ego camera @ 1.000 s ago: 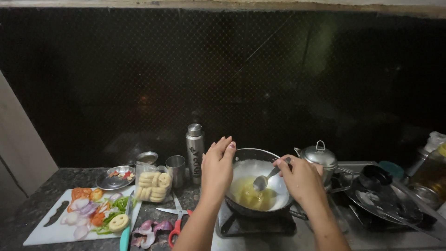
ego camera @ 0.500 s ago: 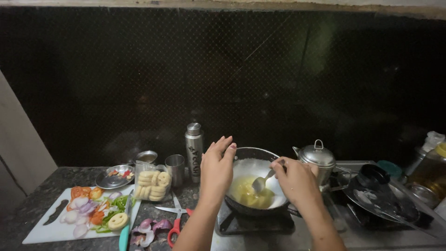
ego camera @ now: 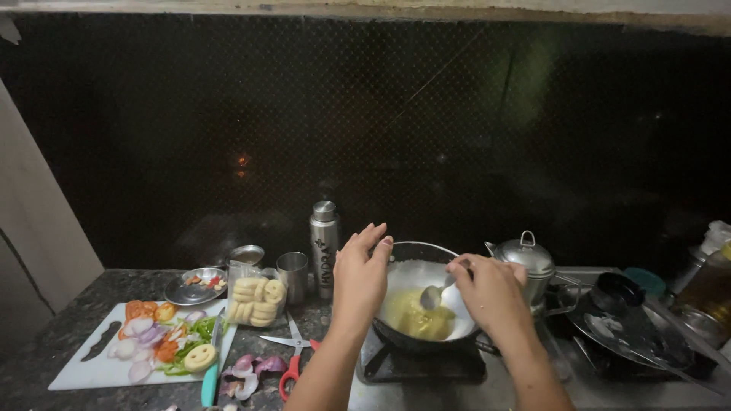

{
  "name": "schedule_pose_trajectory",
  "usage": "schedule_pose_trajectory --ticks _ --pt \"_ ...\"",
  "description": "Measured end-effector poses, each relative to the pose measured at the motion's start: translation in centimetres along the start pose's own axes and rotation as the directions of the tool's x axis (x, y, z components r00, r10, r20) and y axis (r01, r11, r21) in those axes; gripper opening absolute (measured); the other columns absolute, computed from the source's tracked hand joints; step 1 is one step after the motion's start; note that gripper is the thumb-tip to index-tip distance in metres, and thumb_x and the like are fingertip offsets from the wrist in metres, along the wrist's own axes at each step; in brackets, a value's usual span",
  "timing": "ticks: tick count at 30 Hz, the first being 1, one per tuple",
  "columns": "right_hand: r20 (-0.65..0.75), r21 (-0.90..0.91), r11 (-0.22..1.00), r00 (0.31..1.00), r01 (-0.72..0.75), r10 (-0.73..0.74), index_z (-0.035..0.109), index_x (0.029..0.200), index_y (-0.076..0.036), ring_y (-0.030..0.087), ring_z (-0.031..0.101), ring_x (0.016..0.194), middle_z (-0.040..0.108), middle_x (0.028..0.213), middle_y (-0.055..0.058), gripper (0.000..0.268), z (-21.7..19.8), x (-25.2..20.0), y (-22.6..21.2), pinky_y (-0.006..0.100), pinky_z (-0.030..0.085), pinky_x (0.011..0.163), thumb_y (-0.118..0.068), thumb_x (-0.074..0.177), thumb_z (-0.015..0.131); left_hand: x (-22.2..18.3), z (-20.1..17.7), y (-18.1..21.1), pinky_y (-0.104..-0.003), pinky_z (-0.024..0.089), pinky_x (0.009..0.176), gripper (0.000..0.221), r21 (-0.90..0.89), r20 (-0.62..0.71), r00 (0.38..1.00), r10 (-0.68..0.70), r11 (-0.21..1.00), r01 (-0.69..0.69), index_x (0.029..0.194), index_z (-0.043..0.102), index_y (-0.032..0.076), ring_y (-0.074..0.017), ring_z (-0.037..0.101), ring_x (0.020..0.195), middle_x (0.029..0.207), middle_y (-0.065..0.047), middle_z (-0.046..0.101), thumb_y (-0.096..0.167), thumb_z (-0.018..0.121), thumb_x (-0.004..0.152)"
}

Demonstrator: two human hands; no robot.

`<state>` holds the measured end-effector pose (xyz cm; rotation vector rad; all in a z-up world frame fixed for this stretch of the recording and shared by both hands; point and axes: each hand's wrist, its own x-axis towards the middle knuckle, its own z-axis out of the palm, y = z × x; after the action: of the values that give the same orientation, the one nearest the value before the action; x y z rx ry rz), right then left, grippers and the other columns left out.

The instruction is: The person removes potato snacks from a bag, melts butter in a pan, and stirs it with a spoon. They then peel an onion by hand and arrange the snacks and vegetables on a cutting board.

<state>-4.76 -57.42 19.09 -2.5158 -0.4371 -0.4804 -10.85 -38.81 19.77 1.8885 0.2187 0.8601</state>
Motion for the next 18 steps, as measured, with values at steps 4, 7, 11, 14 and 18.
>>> schedule_pose_trajectory --ticks 4,7,11,14,18 --pt "-0.053 -0.071 0.995 0.996 -0.071 0.068 0.080 0.108 -0.020 0.021 0.069 0.101 0.079 0.100 0.006 0.037 -1.1 0.0 -0.4 0.039 0.031 0.110 -0.041 0.098 0.051 -0.2 -0.2 0.5 -0.044 0.026 0.120 0.042 -0.019 0.006 1.000 -0.017 1.000 0.017 0.129 0.070 0.013 -0.0308 0.040 0.148 0.149 -0.011 0.057 0.032 0.058 0.093" --pt "-0.040 -0.107 0.990 0.996 -0.090 0.086 0.080 0.110 -0.022 0.021 0.068 0.100 0.078 0.102 0.005 0.037 -1.2 0.0 -0.4 0.039 0.031 0.108 -0.039 0.100 0.049 -0.3 -0.3 0.5 -0.044 0.027 0.120 0.043 -0.024 0.015 1.000 -0.025 0.999 0.026 0.130 0.070 0.013 -0.0306 0.039 0.148 0.149 -0.011 0.056 0.032 0.059 0.093" --pt "-0.025 -0.121 0.991 0.998 -0.052 0.049 0.079 0.109 -0.019 0.019 0.069 0.101 0.079 0.102 0.004 0.037 -0.2 -0.2 -0.3 0.039 0.029 0.111 -0.040 0.098 0.051 -0.3 -0.1 0.2 -0.044 0.025 0.121 0.043 -0.014 0.016 1.000 -0.014 1.000 0.014 0.130 0.069 0.012 -0.0302 0.039 0.148 0.149 -0.011 0.056 0.031 0.059 0.093" --pt "0.062 -0.048 0.996 0.995 -0.081 0.083 0.080 0.110 -0.020 0.020 0.068 0.096 0.079 0.094 0.003 0.037 0.1 -0.3 -0.7 0.035 0.033 0.106 -0.042 0.097 0.053 -0.4 -0.3 0.2 -0.044 0.025 0.120 0.043 -0.010 0.024 0.999 -0.029 1.000 0.029 0.130 0.070 0.013 -0.0301 0.038 0.148 0.149 -0.010 0.056 0.031 0.059 0.093" --pt "0.119 0.051 0.995 0.989 -0.089 0.082 0.079 0.108 -0.019 0.017 0.073 0.087 0.082 0.078 0.003 0.036 -1.0 -0.9 -2.4 0.035 0.033 0.108 -0.041 0.095 0.054 -0.5 -0.3 -0.1 -0.044 0.027 0.119 0.043 -0.005 0.012 0.999 -0.029 1.000 0.030 0.130 0.070 0.013 -0.0304 0.040 0.147 0.149 -0.010 0.056 0.032 0.060 0.092"
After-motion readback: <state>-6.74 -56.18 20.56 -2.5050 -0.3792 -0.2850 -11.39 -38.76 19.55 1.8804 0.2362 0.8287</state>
